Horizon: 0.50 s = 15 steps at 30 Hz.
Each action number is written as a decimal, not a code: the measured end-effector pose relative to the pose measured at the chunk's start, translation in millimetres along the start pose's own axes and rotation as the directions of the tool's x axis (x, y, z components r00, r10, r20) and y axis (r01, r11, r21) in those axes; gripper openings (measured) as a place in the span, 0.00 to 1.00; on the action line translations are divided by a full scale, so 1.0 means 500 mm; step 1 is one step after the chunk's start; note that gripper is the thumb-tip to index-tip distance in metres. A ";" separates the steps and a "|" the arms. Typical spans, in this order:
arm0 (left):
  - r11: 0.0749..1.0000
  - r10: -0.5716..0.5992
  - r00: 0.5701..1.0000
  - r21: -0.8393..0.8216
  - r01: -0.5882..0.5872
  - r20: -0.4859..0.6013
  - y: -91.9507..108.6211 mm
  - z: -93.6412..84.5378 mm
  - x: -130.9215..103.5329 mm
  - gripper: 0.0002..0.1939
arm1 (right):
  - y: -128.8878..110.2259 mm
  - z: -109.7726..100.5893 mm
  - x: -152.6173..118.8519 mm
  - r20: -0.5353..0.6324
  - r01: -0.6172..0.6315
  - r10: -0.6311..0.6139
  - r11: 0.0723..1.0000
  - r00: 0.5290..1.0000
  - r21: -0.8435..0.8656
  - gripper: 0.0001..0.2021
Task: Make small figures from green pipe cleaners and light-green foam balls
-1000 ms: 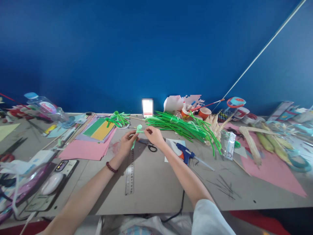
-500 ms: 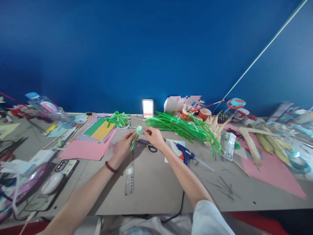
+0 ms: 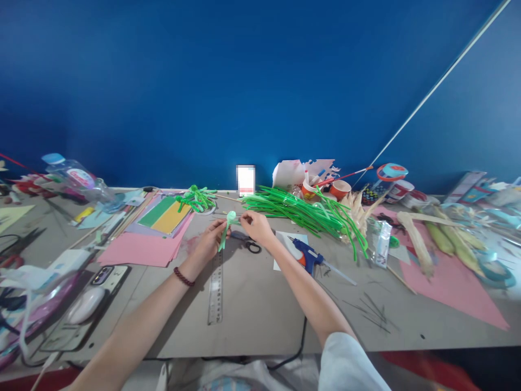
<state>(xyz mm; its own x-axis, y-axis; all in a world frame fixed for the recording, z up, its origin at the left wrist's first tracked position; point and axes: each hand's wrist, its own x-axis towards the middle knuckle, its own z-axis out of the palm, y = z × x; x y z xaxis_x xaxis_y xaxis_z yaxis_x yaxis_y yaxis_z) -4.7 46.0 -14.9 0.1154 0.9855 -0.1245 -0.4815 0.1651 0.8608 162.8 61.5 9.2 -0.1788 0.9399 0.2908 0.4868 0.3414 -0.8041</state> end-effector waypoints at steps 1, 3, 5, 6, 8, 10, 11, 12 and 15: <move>1.000 -0.002 1.000 -0.006 0.001 -0.010 -0.002 -0.001 0.002 0.13 | -0.001 -0.001 0.000 0.000 0.008 -0.008 1.000 1.000 -0.002 0.07; 1.000 0.009 0.999 -0.013 -0.009 -0.040 -0.006 -0.005 0.007 0.14 | -0.004 -0.003 -0.001 -0.007 0.040 -0.040 0.999 0.999 -0.001 0.07; 1.000 0.019 0.997 -0.009 -0.020 -0.069 -0.008 -0.008 0.010 0.14 | -0.006 -0.003 -0.002 -0.020 0.077 -0.077 0.997 0.997 -0.003 0.06; 1.000 0.021 0.997 -0.002 -0.021 -0.080 -0.009 -0.009 0.011 0.14 | -0.007 -0.003 -0.002 -0.030 0.089 -0.089 0.996 0.996 -0.007 0.06; 1.000 0.020 0.995 0.020 -0.018 -0.093 -0.008 -0.009 0.011 0.14 | -0.008 -0.002 -0.002 -0.051 0.095 -0.096 0.995 0.994 -0.023 0.06; 0.999 0.022 0.995 0.043 -0.018 -0.096 -0.008 -0.008 0.010 0.15 | -0.007 0.000 -0.002 -0.074 0.087 -0.090 0.995 0.993 -0.039 0.06; 0.999 0.025 0.995 0.050 -0.020 -0.096 -0.008 -0.007 0.009 0.15 | -0.006 0.001 -0.002 -0.082 0.083 -0.086 0.996 0.993 -0.043 0.06; 0.998 0.030 0.995 0.061 -0.025 -0.093 -0.009 -0.006 0.009 0.15 | -0.006 0.002 -0.003 -0.086 0.077 -0.081 0.996 0.993 -0.047 0.06; 0.990 0.078 0.994 0.124 -0.069 -0.072 -0.013 -0.007 0.009 0.12 | -0.009 0.002 -0.005 -0.090 0.078 -0.085 0.994 0.992 -0.074 0.06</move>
<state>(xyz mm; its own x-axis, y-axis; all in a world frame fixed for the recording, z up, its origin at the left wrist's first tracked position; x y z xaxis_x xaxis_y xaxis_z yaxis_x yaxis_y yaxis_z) -4.3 49.5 -22.7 0.0146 0.9957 -0.0917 -0.3769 0.0904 0.9218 160.1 57.6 11.4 -0.1418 0.9040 0.4034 0.5331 0.4131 -0.7384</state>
